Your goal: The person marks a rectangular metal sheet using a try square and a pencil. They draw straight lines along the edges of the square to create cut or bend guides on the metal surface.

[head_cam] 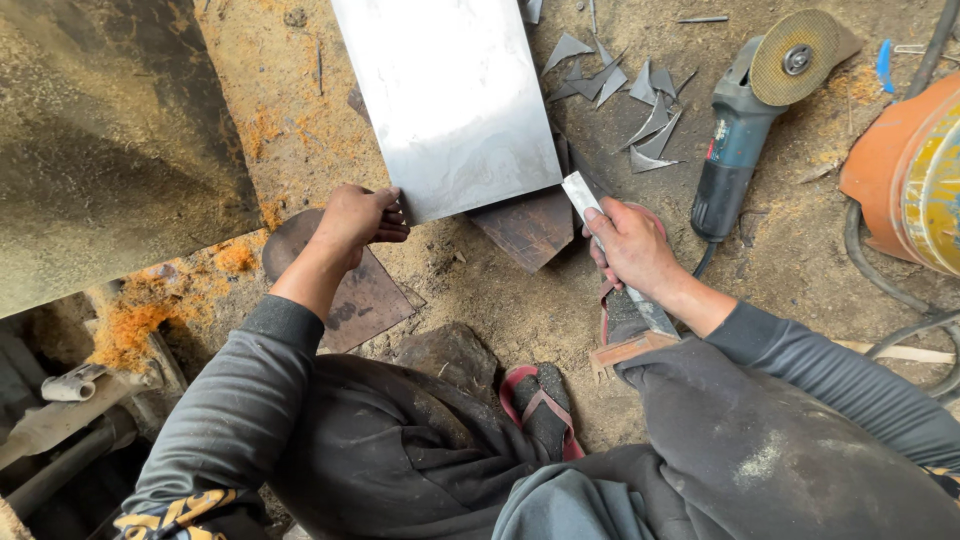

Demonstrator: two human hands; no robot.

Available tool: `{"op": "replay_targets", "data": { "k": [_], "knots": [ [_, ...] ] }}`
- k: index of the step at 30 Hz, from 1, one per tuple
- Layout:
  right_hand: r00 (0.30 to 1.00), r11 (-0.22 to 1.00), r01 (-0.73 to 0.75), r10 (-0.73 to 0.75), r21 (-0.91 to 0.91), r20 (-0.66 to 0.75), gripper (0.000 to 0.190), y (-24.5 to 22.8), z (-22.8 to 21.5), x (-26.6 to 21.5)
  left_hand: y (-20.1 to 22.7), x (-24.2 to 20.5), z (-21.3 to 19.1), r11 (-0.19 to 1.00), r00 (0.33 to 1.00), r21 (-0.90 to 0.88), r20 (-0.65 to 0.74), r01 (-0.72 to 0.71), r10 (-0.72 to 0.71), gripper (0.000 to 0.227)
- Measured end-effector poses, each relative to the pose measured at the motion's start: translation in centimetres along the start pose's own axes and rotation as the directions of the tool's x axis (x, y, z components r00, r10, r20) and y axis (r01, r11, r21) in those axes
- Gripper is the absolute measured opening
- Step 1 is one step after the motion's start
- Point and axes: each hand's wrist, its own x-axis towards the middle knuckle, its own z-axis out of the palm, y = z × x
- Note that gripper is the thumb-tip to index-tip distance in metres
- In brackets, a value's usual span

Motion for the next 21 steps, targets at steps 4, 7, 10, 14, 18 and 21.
{"op": "replay_targets", "data": {
  "k": [4, 7, 10, 14, 18, 21],
  "knots": [
    [1.0, 0.999, -0.004, 0.005, -0.038, 0.025, 0.035, -0.16, -0.05, 0.11, -0.02, 0.18, 0.01, 0.998, 1.0, -0.06, 0.009, 0.027, -0.026, 0.038],
    [1.0, 0.999, -0.011, 0.012, -0.045, 0.014, 0.036, -0.31, -0.03, 0.18, -0.12, 0.1, -0.14, 0.997, 0.999, -0.07, 0.014, 0.035, -0.034, 0.037],
    [1.0, 0.997, 0.003, -0.003, -0.076, 0.007, 0.037, -0.42, -0.29, 0.03, -0.22, 0.05, -0.11, 0.997, 0.999, -0.051, 0.011, 0.052, -0.051, 0.038],
    [1.0, 0.997, 0.007, -0.007, -0.074, 0.007, 0.039, -0.58, -0.51, -0.16, -0.17, 0.02, -0.07, 0.997, 0.999, -0.054, 0.015, 0.048, -0.048, 0.038],
    [0.999, 0.998, 0.027, -0.025, -0.052, 0.025, 0.039, -0.55, -0.64, -0.14, -0.15, 0.04, 0.07, 0.998, 0.999, -0.036, 0.022, 0.044, -0.043, 0.04],
    [0.999, 0.999, 0.026, -0.024, -0.042, 0.045, 0.039, -0.43, -0.87, -0.01, -0.05, -0.01, 0.11, 1.0, 0.999, -0.001, 0.026, 0.029, -0.029, 0.042]
  ]
}}
